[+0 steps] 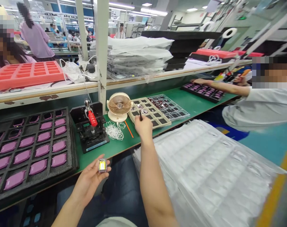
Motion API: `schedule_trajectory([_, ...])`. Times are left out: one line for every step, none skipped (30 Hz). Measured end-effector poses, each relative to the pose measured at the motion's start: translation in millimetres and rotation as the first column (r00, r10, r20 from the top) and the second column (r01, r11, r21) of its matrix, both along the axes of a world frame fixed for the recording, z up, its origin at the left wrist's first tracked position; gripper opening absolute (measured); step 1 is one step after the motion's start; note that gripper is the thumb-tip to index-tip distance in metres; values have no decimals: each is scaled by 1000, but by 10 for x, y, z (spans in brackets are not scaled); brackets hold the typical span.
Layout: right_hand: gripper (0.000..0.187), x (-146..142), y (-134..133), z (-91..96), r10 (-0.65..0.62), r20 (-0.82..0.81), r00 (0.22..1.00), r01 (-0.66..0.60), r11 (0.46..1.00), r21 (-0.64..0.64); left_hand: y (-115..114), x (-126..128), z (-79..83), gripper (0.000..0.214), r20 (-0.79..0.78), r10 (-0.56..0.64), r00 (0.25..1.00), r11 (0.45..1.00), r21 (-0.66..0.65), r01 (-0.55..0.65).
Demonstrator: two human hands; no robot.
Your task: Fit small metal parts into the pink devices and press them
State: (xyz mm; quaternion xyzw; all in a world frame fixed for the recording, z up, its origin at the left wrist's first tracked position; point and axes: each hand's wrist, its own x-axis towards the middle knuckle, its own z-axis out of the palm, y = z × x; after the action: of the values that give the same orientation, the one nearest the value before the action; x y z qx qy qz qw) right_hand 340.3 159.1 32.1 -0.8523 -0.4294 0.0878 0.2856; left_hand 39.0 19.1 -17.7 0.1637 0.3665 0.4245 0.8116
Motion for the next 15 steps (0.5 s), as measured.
schedule_trajectory([36,150,149,90,-51,10,999,51,998,-35,-6,11,-4,54,13,-5,1000,1000,-3,5])
schedule_trajectory([36,300,300,164,-92,16,996,93,993,-78,-15,23,-8,55,24,-9,1000,1000,-2,9])
schedule_trajectory([39,440,443,219,-120,19,993,122,984,-127,-30,33,-13,55,34,-15,999,1000,1,15])
schedule_trajectory([40,564,572,255,-136,23,990,138,975,-175,-49,39,-20,52,41,-23,999,1000,5,23])
schedule_trajectory([41,670,682,274,-141,30,990,144,965,-219,-73,41,-30,49,48,-32,998,999,8,31])
schedule_trajectory([40,756,770,282,-137,42,990,144,956,-255,-100,39,-44,46,53,-39,998,999,8,39])
schedule_trajectory([39,823,836,280,-127,59,990,139,949,-283,-129,32,-62,44,58,-45,997,999,6,44])
schedule_trajectory([38,876,884,272,-114,80,990,133,944,-302,-158,21,-85,43,64,-47,997,999,2,47])
schedule_trajectory([39,915,915,261,-99,105,990,127,941,-313,-186,7,-112,43,69,-45,997,999,-3,45])
schedule_trajectory([40,944,935,248,-80,128,989,117,941,-319,-211,-8,-141,43,74,-40,997,999,-7,40])
schedule_trajectory([40,964,946,233,-59,149,987,105,941,-322,-233,-23,-170,43,77,-37,996,999,-13,39])
schedule_trajectory([40,976,951,218,-42,169,985,95,942,-321,-251,-38,-198,42,78,-36,996,999,-20,38])
schedule_trajectory([40,982,951,203,-27,187,982,86,944,-317,-267,-51,-224,41,78,-36,996,999,-28,38])
schedule_trajectory([41,983,948,189,-15,203,979,79,946,-313,-278,-62,-247,40,77,-36,996,999,-36,39])
schedule_trajectory([41,980,942,180,-6,218,976,75,948,-308,-287,-71,-265,39,75,-35,997,998,-43,38])
